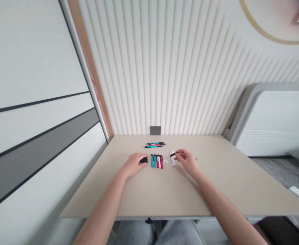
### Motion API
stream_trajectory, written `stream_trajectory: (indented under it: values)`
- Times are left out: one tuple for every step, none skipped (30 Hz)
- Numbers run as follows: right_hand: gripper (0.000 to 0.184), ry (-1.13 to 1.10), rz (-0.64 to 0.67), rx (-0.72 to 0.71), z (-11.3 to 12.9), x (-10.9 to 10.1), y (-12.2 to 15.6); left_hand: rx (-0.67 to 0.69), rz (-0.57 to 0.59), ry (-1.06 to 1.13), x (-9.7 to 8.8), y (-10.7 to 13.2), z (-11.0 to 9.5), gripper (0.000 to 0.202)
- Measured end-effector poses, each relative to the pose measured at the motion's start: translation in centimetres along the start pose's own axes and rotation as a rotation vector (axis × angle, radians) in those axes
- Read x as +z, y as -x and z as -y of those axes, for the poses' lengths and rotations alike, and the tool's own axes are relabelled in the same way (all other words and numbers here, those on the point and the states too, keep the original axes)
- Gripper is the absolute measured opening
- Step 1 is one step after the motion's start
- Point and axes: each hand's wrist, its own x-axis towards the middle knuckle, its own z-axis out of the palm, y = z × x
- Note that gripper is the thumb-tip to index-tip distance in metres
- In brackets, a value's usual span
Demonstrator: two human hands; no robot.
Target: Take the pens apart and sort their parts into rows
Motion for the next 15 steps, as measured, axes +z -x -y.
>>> stream_trajectory:
  values:
    - [0.041,0.016,0.003,-0.001,0.06,-0.02,0.01,-0.001,0.002,-0.001,0.03,-0.01,0.12,0.032]
    - [0.040,0.039,0.006,-0.004,0.12,-0.04,0.01,-0.002,0.004,-0.003,0.08,-0.04,0.25,0.032]
    - [0.039,0.067,0.009,-0.009,0.18,-0.07,0.01,-0.002,0.007,-0.005,0.15,-0.07,0.38,0.031]
    - [0.038,0.095,0.012,-0.015,0.23,-0.10,0.00,-0.001,0.011,-0.007,0.23,-0.10,0.52,0.031]
    - [0.038,0.119,0.013,-0.023,0.27,-0.13,0.00,0.000,0.014,-0.010,0.31,-0.14,0.65,0.031]
    - [0.037,0.137,0.015,-0.031,0.30,-0.16,-0.01,0.002,0.016,-0.012,0.38,-0.18,0.77,0.032]
    - [0.037,0.146,0.016,-0.038,0.31,-0.18,-0.01,0.004,0.017,-0.012,0.43,-0.20,0.85,0.032]
    - [0.037,0.147,0.017,-0.044,0.30,-0.20,-0.02,0.008,0.017,-0.010,0.47,-0.22,0.91,0.033]
    - [0.037,0.144,0.021,-0.049,0.27,-0.21,-0.03,0.011,0.015,-0.007,0.48,-0.24,0.93,0.033]
    - [0.037,0.139,0.026,-0.052,0.22,-0.22,-0.04,0.013,0.012,-0.005,0.47,-0.24,0.92,0.033]
    - [0.037,0.133,0.031,-0.054,0.15,-0.22,-0.07,0.014,0.011,-0.004,0.44,-0.23,0.89,0.034]
    - [0.036,0.127,0.035,-0.053,0.07,-0.22,-0.10,0.013,0.009,-0.004,0.40,-0.21,0.84,0.034]
    - [0.036,0.122,0.041,-0.051,-0.02,-0.21,-0.13,0.010,0.007,-0.005,0.36,-0.19,0.79,0.034]
    - [0.036,0.118,0.045,-0.048,-0.10,-0.20,-0.16,0.005,0.006,-0.005,0.33,-0.17,0.75,0.035]
    - [0.036,0.116,0.047,-0.046,-0.18,-0.18,-0.19,-0.001,0.003,-0.005,0.32,-0.15,0.72,0.035]
